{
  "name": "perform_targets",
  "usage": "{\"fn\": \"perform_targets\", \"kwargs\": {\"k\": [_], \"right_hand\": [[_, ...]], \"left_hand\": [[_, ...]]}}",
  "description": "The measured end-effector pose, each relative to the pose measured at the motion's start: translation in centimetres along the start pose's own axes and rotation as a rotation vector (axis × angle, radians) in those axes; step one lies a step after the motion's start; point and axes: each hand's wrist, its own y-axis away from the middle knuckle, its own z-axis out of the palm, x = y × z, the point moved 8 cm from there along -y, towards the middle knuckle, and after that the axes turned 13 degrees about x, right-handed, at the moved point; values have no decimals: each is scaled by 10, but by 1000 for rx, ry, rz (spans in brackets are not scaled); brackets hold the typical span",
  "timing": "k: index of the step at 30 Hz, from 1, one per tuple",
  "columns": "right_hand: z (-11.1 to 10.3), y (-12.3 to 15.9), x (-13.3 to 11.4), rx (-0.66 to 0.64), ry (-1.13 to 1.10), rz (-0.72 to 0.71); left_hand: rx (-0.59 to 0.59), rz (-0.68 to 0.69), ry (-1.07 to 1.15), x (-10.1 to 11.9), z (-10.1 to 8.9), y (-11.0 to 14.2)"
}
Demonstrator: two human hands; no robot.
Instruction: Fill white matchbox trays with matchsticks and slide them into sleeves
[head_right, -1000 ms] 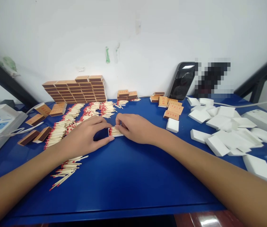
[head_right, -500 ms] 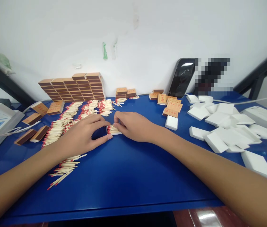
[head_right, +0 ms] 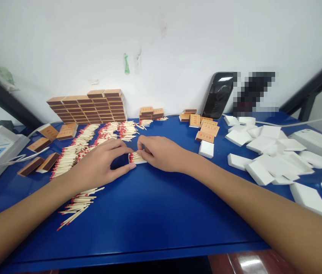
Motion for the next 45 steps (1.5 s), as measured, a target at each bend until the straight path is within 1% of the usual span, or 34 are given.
{"fn": "perform_targets", "kwargs": {"k": [12,20,28,33,45], "right_hand": [[-1,0,0,-25,-58,-2],[0,1,0,-8,-35,-3],[-1,-1,-1,-7,-44,-8],[2,0,0,-17,-35,13],[2,0,1,-8,-20,10]], "left_hand": [[8,5,22,2,-1,0],[11,7,16,1,-1,0],[9,6,23,2,-1,0],[6,-8,28,1,0,0],[18,5,31,1,-1,0]]}}
